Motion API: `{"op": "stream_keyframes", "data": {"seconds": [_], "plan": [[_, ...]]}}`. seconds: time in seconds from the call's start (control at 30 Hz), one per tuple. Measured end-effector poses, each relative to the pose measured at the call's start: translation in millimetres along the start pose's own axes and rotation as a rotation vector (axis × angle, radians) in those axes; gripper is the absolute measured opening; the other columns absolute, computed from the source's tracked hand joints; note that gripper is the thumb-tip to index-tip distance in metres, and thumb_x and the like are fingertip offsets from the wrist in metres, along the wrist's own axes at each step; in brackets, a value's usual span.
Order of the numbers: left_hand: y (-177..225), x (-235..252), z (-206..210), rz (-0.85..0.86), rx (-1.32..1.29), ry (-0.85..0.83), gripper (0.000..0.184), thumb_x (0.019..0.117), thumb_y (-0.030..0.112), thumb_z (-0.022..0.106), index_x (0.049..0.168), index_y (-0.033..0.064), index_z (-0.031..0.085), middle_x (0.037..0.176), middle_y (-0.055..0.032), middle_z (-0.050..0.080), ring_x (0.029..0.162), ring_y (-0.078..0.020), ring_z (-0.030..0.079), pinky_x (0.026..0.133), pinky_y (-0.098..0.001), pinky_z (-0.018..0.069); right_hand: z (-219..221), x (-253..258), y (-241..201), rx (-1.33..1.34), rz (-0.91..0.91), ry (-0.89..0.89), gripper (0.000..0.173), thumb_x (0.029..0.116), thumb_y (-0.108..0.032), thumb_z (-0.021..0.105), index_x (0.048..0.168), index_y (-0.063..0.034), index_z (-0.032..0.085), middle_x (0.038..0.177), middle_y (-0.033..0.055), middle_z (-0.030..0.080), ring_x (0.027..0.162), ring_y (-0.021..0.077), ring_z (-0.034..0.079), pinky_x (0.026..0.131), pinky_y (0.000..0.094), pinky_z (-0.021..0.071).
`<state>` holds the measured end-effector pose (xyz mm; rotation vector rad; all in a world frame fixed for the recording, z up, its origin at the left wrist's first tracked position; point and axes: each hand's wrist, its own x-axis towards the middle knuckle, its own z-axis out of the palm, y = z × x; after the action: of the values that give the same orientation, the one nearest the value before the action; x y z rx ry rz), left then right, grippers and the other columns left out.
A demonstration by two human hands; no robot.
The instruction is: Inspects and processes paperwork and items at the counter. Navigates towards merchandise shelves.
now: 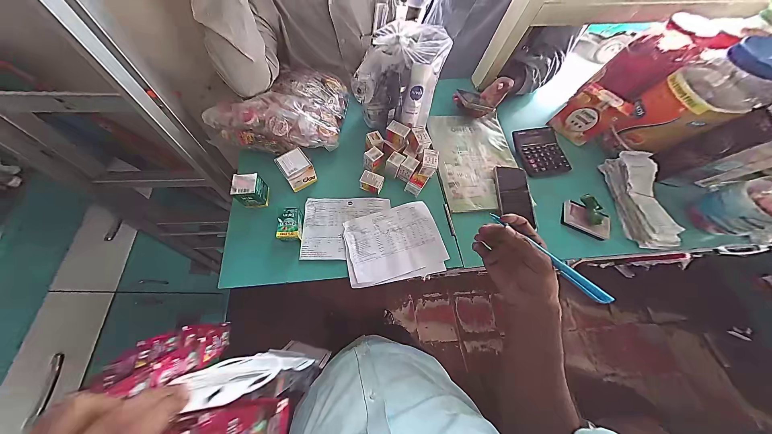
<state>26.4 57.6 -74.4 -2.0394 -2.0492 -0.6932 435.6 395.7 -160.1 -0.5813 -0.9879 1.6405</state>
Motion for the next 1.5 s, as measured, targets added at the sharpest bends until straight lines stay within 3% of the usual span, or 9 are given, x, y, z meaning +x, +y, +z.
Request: {"op": "stream_keyframes", "data": {"seconds": [0.07, 0.3, 0.4, 0.5, 0.57, 0.67, 0.77, 1.13, 1.5], "plan": [[15.1, 6.0, 31.9, 0.028, -0.035, -0.014, 0.019, 0.1029, 0.022, 0.055, 0.099, 0.0121, 0.071, 0.089, -0.009, 0.072, 0.082, -0.0257, 0.061, 0.079, -0.0399, 0.0467, 2.1, -4.1, 5.4, 0.017, 0.031, 0.035, 0.012, 0.099, -0.015, 0.06, 0.104, -0.0145, 0.071, 0.095, 0.0113, 0.076, 0.087, 0.0194, 0.074, 0.077, 0.032, 0.0616], [63.2, -6.0, 140.6, 0.09, -0.182, -0.016, 0.021, 0.101, 0.023, 0.054, 0.094, 0.0197, 0.073, 0.083, 0.0008, 0.072, 0.075, -0.0196, 0.059, 0.072, -0.0372, 0.0462, 8.2, -2.0, 19.3, -0.052, 0.084, 0.079, 0.019, 0.1041, -0.012, 0.049, 0.107, -0.0108, 0.068, 0.09, 0.0089, 0.076, 0.081, 0.0167, 0.074, 0.075, 0.0305, 0.0619], [73.3, 4.1, 181.1, 0.133, -0.196, 0.029, 0.021, 0.0986, 0.02, 0.055, 0.089, 0.0203, 0.074, 0.081, 0.0026, 0.071, 0.072, -0.0179, 0.06, 0.069, -0.0351, 0.0473, 18.8, 7.3, 30.4, -0.137, 0.054, 0.118, 0.044, 0.1115, -0.028, 0.024, 0.113, -0.0132, 0.065, 0.079, 0.0017, 0.074, 0.071, 0.012, 0.071, 0.07, 0.0276, 0.0607], [82.9, 17.2, 212.0, 0.104, -0.229, 0.055, 0.021, 0.0953, 0.017, 0.057, 0.088, 0.0205, 0.077, 0.079, 0.0036, 0.072, 0.069, -0.0164, 0.06, 0.066, -0.0341, 0.0474, 22.7, 18.1, 57.8, -0.218, 0.036, 0.068, 0.068, 0.1089, -0.039, 0.005, 0.11, -0.0122, 0.068, 0.073, -0.002, 0.071, 0.065, 0.0092, 0.067, 0.066, 0.0268, 0.0576], [90.1, 26.7, 227.0, 0.089, -0.244, 0.045, 0.019, 0.0948, 0.022, 0.061, 0.098, 0.0238, 0.079, 0.076, 0.0046, 0.07, 0.068, -0.0161, 0.058, 0.065, -0.0338, 0.0465, 19.4, 23.7, 80.8, -0.317, -0.018, -0.011, 0.057, 0.1095, -0.029, 0.022, 0.1, -0.0083, 0.074, 0.072, -0.004, 0.07, 0.063, 0.0057, 0.063, 0.063, 0.0242, 0.0549], [99.9, 42.2, 241.5, 0.077, -0.255, 0.019, 0.035, 0.093, 0.02, 0.065, 0.126, 0.026, 0.075, 0.066, 0.003, 0.064, 0.062, -0.0185, 0.055, 0.062, -0.0352, 0.0448, 24.6, 29.1, 99.0, -0.546, -0.055, -0.153, 0.023, 0.101, -0.008, 0.05, 0.107, 0.0006, 0.07, 0.076, -0.0024, 0.07, 0.066, 0.0073, 0.066, 0.064, 0.0267, 0.0572], [107.2, 53.7, 251.6, 0.063, -0.237, -0.04, 0.053, 0.0874, 0.012, 0.067, 0.139, 0.0234, 0.067, 0.066, 0.0015, 0.066, 0.06, -0.0203, 0.057, 0.06, -0.0366, 0.046, 23.9, 35.2, 113.1, -0.706, -0.112, -0.24, 0.014, 0.0901, -0.006, 0.067, 0.102, 0.001, 0.069, 0.085, 0.0016, 0.073, 0.073, 0.0084, 0.07, 0.068, 0.0273, 0.0608], [114.1, 61.1, 271.2, -0.15, -0.168, -0.278, 0.081, 0.0729, 0.003, 0.08, 0.149, 0.0166, 0.056, 0.084, -0.0078, 0.076, 0.077, -0.0324, 0.071, 0.073, -0.049, 0.0574, 15.1, 39.0, 131.0, -0.86, -0.13, -0.186, 0.011, 0.0851, -0.01, 0.07, 0.091, -0.0022, 0.075, 0.08, 0.0001, 0.073, 0.07, 0.0011, 0.067, 0.066, 0.0201, 0.0562], [108.4, 60.4, 272.3, -0.202, -0.163, -0.274, 0.068, 0.0791, 0.006, 0.077, 0.143, 0.0228, 0.063, 0.088, -0.0055, 0.077, 0.079, -0.0305, 0.071, 0.072, -0.0482, 0.0569, 10.7, 38.3, 134.3, -0.891, -0.199, -0.26, 0.008, 0.0834, -0.01, 0.069, 0.08, -0.0034, 0.073, 0.071, -0.0024, 0.069, 0.063, -0.0021, 0.062, 0.059, 0.0165, 0.0514]]}}
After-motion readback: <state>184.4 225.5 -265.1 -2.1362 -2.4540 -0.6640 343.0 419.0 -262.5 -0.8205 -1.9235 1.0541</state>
